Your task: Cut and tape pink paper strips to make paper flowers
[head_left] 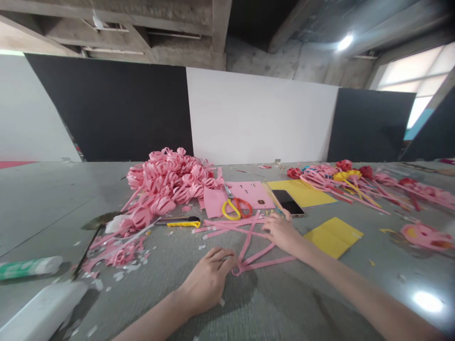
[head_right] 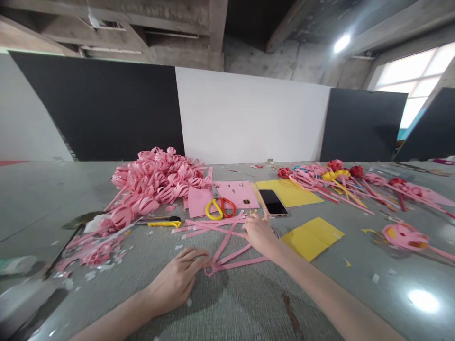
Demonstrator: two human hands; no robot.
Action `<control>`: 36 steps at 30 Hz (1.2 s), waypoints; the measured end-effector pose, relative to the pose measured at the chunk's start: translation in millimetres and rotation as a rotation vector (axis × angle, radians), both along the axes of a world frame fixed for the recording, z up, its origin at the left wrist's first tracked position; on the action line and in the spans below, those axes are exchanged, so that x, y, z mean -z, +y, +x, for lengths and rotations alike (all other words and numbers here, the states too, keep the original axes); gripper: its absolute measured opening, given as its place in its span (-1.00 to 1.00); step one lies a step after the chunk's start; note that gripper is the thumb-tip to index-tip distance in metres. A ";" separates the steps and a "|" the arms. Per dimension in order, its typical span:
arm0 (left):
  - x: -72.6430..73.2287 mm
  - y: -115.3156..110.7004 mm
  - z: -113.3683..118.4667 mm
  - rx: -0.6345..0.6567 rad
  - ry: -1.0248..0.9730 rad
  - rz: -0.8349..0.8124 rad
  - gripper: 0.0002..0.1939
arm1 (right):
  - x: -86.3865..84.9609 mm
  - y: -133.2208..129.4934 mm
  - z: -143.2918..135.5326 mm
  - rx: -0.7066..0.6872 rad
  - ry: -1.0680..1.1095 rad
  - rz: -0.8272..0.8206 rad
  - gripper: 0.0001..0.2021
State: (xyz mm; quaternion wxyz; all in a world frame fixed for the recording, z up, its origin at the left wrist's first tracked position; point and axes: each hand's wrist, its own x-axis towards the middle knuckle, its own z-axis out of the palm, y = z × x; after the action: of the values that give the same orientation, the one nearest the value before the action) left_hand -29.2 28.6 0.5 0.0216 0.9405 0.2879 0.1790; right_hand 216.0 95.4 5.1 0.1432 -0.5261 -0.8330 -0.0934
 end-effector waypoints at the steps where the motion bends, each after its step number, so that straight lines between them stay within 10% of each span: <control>1: 0.4 0.0 0.0 -0.002 -0.009 0.009 -0.51 | 1.3 -0.2 -1.2 -0.002 -0.022 -0.002 -0.88; 36: 9.6 28.5 -22.6 -0.291 0.001 -0.019 -0.62 | 12.2 -5.8 -11.3 -0.083 0.042 -0.091 -0.72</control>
State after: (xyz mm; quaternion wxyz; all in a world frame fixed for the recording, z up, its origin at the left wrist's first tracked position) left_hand -51.7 57.1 -9.1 0.0042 0.8888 0.4228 0.1770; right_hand 204.7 89.6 -7.1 0.1401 -0.4989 -0.8544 -0.0383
